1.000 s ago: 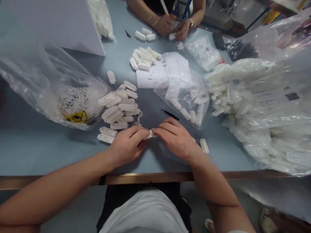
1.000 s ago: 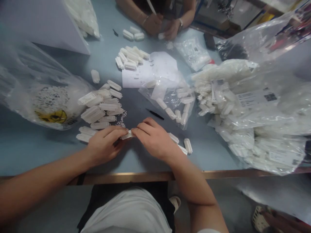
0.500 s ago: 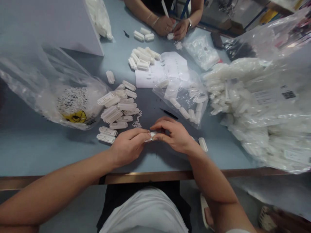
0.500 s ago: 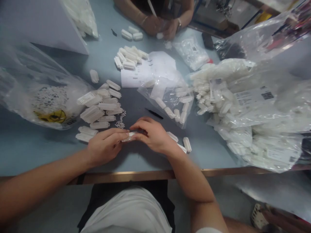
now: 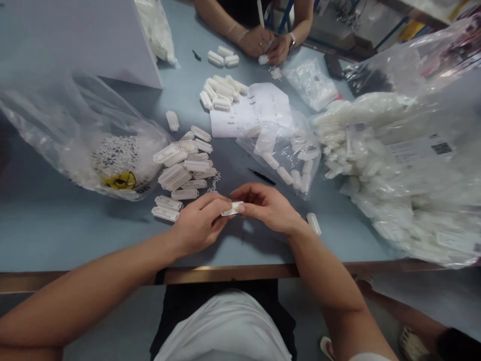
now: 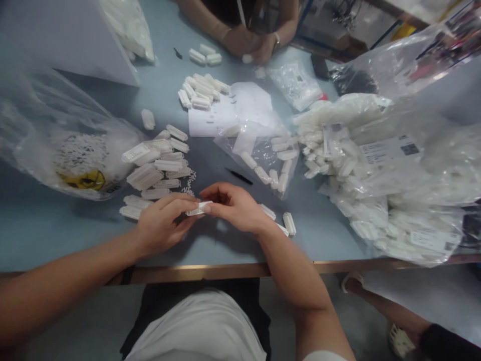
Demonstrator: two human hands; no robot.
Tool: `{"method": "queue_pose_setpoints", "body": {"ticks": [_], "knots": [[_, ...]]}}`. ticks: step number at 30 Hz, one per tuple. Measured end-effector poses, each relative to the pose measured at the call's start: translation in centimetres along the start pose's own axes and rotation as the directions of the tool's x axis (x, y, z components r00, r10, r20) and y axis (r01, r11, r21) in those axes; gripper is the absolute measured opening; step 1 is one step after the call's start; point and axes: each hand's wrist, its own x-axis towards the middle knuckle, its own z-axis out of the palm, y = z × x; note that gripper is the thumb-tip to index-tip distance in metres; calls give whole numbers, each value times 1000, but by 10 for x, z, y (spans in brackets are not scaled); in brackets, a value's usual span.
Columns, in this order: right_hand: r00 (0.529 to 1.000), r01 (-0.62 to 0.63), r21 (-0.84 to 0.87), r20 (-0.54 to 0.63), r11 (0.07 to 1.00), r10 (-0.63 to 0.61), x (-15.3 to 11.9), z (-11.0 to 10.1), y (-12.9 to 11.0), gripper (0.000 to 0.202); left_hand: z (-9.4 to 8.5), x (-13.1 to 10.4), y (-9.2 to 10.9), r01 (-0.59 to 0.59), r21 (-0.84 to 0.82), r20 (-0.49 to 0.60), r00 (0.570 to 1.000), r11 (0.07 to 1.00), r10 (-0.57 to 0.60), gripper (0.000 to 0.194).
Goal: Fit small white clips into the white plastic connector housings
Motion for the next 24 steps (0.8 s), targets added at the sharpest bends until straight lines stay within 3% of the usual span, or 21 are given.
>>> {"method": "queue_pose_setpoints", "body": {"ticks": [8,11,13,16,20,24], "knots": [[998,48,-5,29,999,-48,0,-5,0,36,-1,-3,5,-133,-17,35,990,991,133,8],[987,138,-200,-50,970,-151,9,-6,7,23,1,-7,6,-248,-43,119,960,968,252,8],[964,211,-418,-62,883,-259,16,-1,14,14,2,-9,7,-292,-66,192,935,954,299,10],[919,320,-656,40,684,-392,27,11,25,14,2,-10,8,-292,-80,279,911,953,302,12],[897,328,-826,121,458,-425,37,24,32,18,1,-8,9,-294,-85,271,913,952,306,12],[903,301,-884,143,359,-405,37,26,31,17,0,-7,9,-298,-69,287,908,952,306,16]]}}
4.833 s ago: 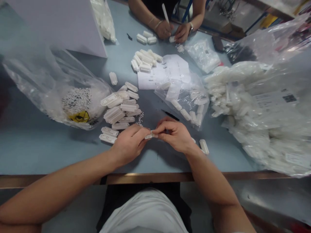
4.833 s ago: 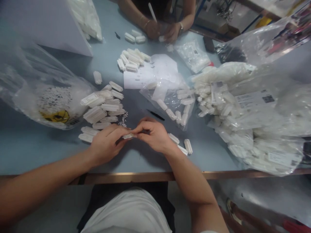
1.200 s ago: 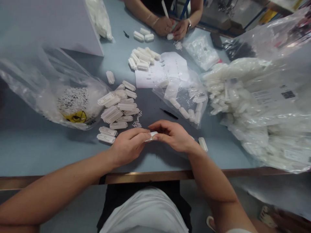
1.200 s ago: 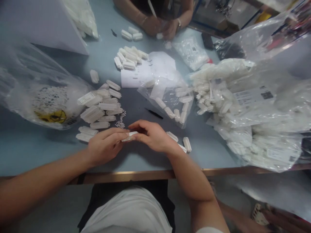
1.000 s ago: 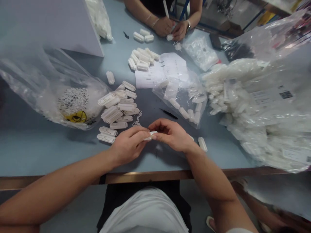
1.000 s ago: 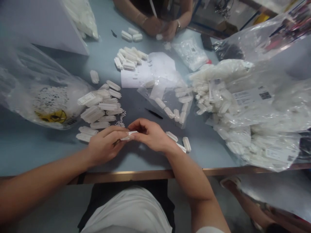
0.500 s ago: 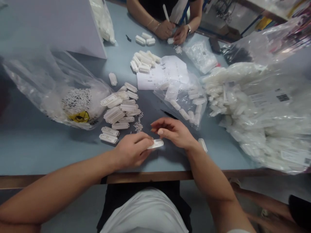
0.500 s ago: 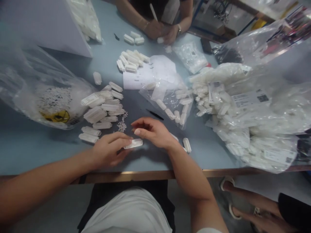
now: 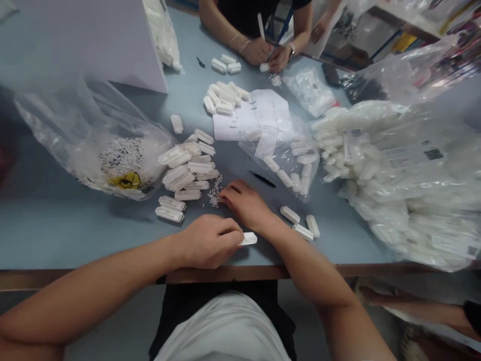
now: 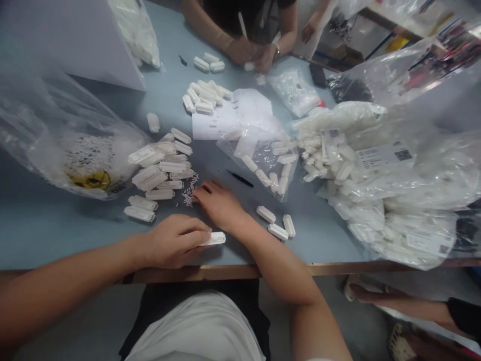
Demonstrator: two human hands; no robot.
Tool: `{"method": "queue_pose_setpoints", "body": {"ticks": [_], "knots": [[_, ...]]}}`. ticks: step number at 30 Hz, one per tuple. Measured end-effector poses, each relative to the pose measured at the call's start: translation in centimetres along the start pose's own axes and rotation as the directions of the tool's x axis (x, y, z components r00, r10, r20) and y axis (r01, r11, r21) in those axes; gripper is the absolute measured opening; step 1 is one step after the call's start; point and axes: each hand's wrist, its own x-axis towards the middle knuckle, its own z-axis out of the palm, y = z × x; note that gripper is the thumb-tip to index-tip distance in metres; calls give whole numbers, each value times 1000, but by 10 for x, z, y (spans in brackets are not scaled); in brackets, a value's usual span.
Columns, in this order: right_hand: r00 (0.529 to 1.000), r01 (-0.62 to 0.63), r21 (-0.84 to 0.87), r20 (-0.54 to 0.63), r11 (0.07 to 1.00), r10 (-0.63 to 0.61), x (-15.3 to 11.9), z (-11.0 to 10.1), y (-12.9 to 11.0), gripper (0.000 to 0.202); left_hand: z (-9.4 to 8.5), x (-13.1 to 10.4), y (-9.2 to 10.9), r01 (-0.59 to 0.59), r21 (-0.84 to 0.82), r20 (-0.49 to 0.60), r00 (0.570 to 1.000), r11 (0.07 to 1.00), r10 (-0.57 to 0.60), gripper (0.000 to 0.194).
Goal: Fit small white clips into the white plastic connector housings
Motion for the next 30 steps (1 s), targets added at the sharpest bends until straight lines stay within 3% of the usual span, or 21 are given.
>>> {"method": "queue_pose_setpoints", "body": {"ticks": [4,9,13,15,20,24,30], "knots": [[1000,7,47,-21,999,-6,-4,-4,3,19,1,-1,-2,31,22,4,1000,999,-31,15],[987,-10,254,-153,967,51,-8,-15,11,17,1,-1,-4,121,-31,-90,988,992,-123,9],[962,-74,425,-209,902,177,-16,-38,14,6,-2,2,-5,338,-17,-226,915,941,-333,5],[974,-16,403,-201,915,106,-21,-48,13,6,-4,4,-7,401,4,-262,885,916,-386,5],[976,141,169,-190,976,-108,-29,-56,6,13,-4,4,-11,411,58,-278,882,910,-381,5],[965,182,44,-203,982,-169,-30,-54,1,15,-3,4,-12,393,83,-281,891,916,-357,6],[960,216,31,-192,976,-206,-33,-51,2,17,-1,1,-13,349,115,-285,908,930,-306,4]]}}
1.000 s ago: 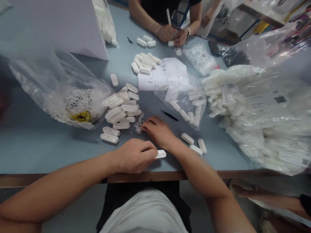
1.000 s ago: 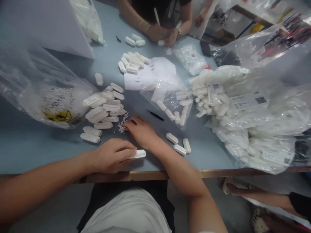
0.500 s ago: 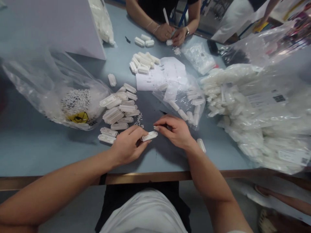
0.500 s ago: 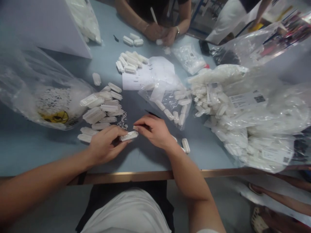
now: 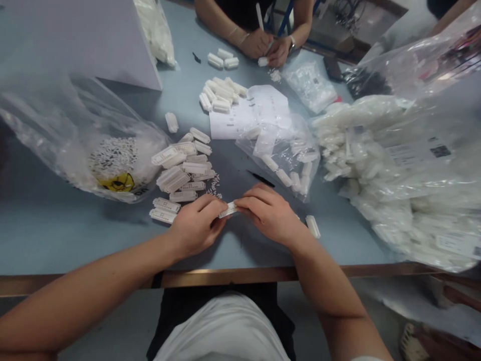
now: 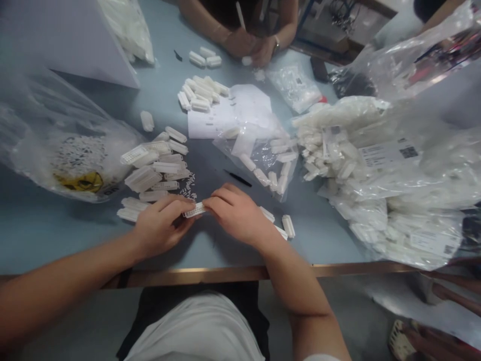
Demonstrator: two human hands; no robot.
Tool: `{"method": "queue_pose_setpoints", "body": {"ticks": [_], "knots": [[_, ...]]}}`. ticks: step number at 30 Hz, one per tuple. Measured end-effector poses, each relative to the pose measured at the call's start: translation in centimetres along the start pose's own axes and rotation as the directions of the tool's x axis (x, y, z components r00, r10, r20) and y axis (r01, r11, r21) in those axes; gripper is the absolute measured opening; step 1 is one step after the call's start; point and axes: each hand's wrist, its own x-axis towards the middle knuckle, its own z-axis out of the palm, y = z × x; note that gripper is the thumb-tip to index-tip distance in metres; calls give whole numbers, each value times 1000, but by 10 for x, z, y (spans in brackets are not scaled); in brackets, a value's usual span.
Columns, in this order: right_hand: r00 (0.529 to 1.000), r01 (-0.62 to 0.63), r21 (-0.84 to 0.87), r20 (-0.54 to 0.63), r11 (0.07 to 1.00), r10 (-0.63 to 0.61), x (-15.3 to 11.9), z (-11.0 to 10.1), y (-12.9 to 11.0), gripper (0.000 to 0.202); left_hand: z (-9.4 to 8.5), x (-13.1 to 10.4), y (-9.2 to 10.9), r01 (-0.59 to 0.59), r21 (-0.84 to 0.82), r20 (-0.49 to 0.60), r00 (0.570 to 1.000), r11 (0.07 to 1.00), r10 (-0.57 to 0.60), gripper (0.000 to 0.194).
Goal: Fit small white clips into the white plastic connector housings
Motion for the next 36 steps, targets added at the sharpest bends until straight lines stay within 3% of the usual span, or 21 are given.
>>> {"method": "queue_pose_setpoints", "body": {"ticks": [4,7,9,13,19,21,24,27,33,36], "knots": [[997,-54,69,57,996,50,0,-3,1,16,2,-4,-2,-33,-2,8,999,999,33,8],[978,-194,242,128,951,168,3,-7,3,9,3,-4,0,-70,-19,16,997,997,70,16],[939,-330,375,219,866,263,5,-9,4,3,2,-3,2,-78,-30,13,997,996,79,20],[849,-525,560,402,641,344,3,-9,3,17,0,-1,6,-67,-64,12,998,996,67,19],[836,-541,729,414,419,359,0,-6,9,35,-1,-11,3,21,-192,148,989,981,8,16],[839,-531,709,363,465,405,3,-2,12,31,-3,-13,4,37,-226,210,978,974,11,15],[870,-483,501,182,718,459,10,13,15,8,-7,-11,10,46,-287,335,941,957,55,16],[934,-356,250,112,900,339,17,33,14,9,-11,-5,15,140,-346,485,873,928,49,19],[950,-247,-70,176,966,256,25,50,9,16,-13,3,18,267,-349,534,844,898,-43,24],[949,-227,-92,203,970,242,24,49,10,16,-12,3,17,218,-330,514,858,918,-19,24]]}}
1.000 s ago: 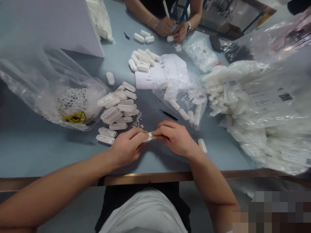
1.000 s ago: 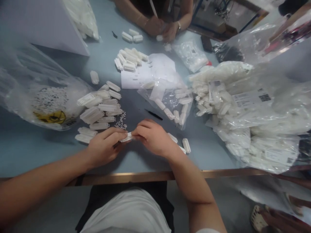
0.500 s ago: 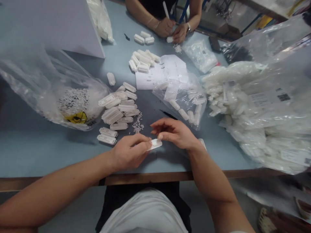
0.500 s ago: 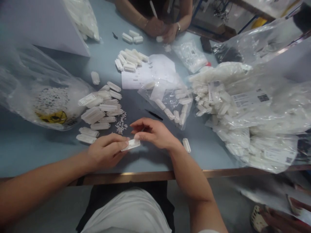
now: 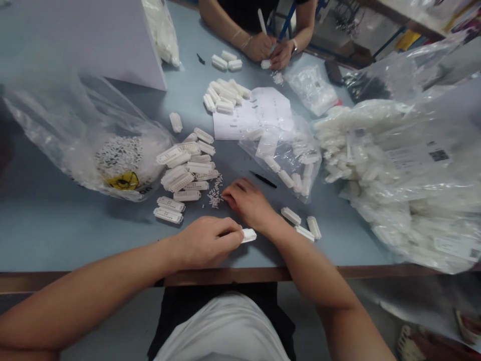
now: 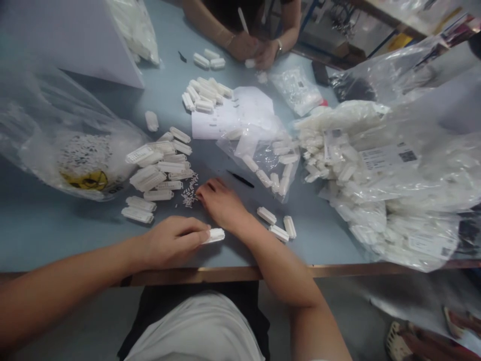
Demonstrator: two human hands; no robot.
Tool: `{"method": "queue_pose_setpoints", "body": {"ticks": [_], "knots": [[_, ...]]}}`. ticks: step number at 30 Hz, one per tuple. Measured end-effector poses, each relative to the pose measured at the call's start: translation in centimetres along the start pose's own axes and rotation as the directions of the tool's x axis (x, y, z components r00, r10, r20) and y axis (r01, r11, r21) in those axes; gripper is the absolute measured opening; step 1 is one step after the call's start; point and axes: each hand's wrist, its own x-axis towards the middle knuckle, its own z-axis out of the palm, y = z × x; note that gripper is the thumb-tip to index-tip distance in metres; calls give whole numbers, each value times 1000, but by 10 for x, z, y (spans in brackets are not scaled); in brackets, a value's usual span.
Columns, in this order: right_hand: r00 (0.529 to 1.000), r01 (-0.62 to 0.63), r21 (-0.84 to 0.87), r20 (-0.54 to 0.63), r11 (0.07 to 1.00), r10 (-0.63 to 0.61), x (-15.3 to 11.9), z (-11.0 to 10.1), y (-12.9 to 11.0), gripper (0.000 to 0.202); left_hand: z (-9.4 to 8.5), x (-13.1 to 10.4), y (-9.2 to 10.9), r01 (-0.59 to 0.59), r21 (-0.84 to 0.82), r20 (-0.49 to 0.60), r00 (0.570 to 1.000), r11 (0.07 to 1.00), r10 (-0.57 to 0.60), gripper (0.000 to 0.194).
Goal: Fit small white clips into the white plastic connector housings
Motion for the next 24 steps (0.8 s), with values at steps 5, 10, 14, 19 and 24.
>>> {"method": "queue_pose_setpoints", "body": {"ticks": [5,10,14,19,24], "knots": [[1000,14,2,-15,1000,-14,-3,-1,3,18,4,-1,-6,-224,249,-66,967,942,247,21],[997,1,70,-76,998,4,-5,-3,6,18,8,-2,-12,-289,376,-98,933,881,348,18],[991,-61,197,-106,979,83,-7,-7,10,11,9,-2,-14,-293,343,-174,914,893,367,13],[973,-154,390,-97,908,207,-9,-17,13,11,4,0,-15,-164,278,-312,917,947,250,6],[947,-181,558,-122,810,296,-18,-32,14,14,-2,5,-14,61,230,-455,889,971,52,10]]}}
